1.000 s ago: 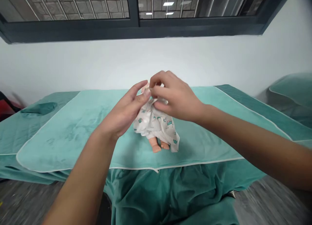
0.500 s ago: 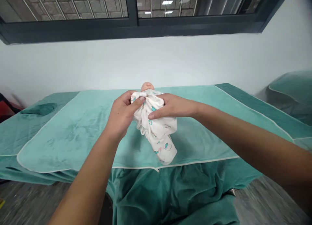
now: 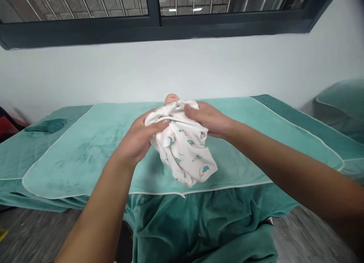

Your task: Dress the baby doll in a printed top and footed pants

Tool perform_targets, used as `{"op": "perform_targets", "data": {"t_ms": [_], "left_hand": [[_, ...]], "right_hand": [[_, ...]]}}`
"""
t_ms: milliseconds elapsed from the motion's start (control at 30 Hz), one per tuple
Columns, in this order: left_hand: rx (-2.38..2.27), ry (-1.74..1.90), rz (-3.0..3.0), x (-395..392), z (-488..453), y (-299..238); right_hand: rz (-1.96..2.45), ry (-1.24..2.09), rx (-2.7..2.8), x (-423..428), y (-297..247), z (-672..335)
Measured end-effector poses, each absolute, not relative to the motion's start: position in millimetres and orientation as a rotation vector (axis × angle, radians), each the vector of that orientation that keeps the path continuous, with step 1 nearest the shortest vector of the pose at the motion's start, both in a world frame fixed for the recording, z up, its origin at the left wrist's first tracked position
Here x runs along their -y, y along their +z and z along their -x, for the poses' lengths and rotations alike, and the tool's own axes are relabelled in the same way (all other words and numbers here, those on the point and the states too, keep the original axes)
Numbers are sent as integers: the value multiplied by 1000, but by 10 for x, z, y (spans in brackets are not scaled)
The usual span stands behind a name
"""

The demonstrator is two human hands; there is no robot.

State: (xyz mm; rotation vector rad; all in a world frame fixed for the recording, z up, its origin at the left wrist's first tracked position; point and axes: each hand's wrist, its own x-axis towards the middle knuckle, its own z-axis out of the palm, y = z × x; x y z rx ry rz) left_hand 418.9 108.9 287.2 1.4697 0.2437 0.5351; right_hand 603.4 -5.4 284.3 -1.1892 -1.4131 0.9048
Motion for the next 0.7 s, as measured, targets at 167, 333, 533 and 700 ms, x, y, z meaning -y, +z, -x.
{"op": "perform_targets", "data": {"t_ms": [167, 333, 533, 700], "left_hand": [[-293, 531, -1331, -989, -4303, 2703], [-263, 287, -1332, -1023, -4244, 2561], [-287, 490, -1270, -1086, -4269, 2598], [-291, 574, -1111, -1010, -4355, 2652]], "right_hand": [[1217, 1224, 1656, 76, 2658, -6079], [1067, 1015, 1285, -19, 2544, -6081], [971, 1075, 1060, -93, 2486, -5983], [990, 1203, 1103, -84, 2393, -5895]]}}
